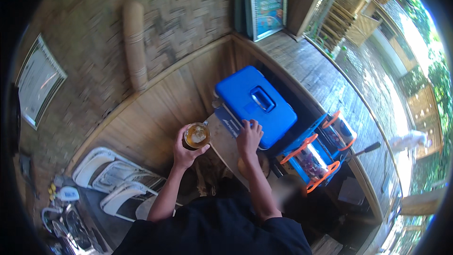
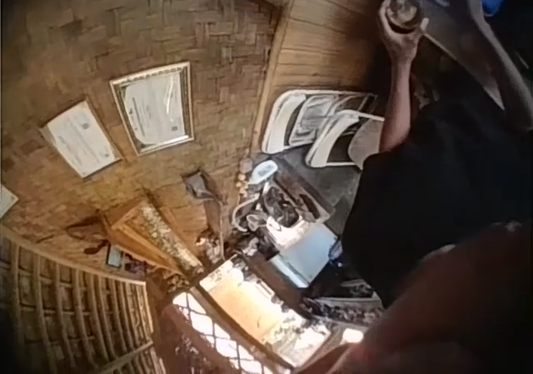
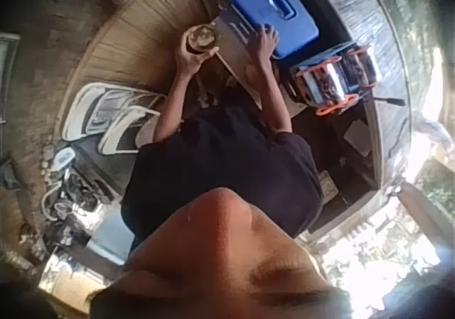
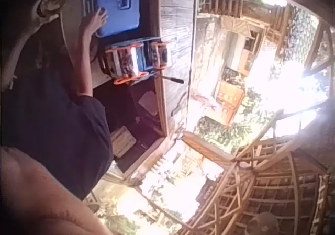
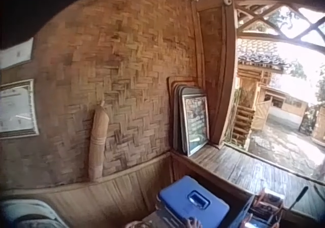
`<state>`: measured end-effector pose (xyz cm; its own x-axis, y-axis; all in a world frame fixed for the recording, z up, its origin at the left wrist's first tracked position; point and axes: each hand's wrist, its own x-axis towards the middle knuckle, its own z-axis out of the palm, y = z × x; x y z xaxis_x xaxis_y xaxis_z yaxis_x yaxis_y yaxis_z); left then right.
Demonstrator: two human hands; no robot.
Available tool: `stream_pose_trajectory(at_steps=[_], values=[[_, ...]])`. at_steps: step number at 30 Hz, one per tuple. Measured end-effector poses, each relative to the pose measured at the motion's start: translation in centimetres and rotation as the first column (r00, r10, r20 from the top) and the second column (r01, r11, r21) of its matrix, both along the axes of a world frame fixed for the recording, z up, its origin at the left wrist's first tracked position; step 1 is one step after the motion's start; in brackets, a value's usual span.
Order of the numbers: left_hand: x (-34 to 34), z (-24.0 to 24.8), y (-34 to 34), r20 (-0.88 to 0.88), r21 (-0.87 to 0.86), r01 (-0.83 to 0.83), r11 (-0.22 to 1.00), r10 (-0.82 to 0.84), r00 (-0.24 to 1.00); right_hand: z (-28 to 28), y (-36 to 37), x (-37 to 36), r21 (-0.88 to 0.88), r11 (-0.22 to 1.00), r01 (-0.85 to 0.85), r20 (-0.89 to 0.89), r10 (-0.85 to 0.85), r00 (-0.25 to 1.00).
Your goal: Scooping ice into a glass of beverage and arranging multiple beverage glasses on a bar counter.
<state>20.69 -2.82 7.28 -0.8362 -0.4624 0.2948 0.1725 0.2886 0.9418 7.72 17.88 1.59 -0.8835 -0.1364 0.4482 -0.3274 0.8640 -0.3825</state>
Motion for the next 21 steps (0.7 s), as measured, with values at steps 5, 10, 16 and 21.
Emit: stream_pose_trajectory(at_steps=[5, 10, 16, 21], values=[[7.8, -0.1, -2.3, 0.005, 0.015, -0.077, 0.997, 0.077, 0.997, 6.2, -4.9, 6.0, -0.740, 0.605, -0.293, 0.297, 0.685, 0.665], [15.7, 0.7, -3.6, 0.009, 0.021, -0.123, 0.992, 0.123, 0.992, 7.8, -9.8, 13.4, -0.897, 0.378, -0.229, 0.328, 0.916, 0.230], [26.5, 2.1, -4.4, 0.126, -0.071, -0.177, 0.982, 0.185, 0.975, 6.8, -14.0, 20.0, -0.909, 0.304, -0.284, 0.342, 0.935, -0.093], [34.7, 2.5, -4.0, 0.199, -0.053, -0.323, 0.945, 0.327, 0.924, 7.5, -17.5, 25.2, -0.846, 0.213, -0.489, 0.395, 0.866, -0.307]])
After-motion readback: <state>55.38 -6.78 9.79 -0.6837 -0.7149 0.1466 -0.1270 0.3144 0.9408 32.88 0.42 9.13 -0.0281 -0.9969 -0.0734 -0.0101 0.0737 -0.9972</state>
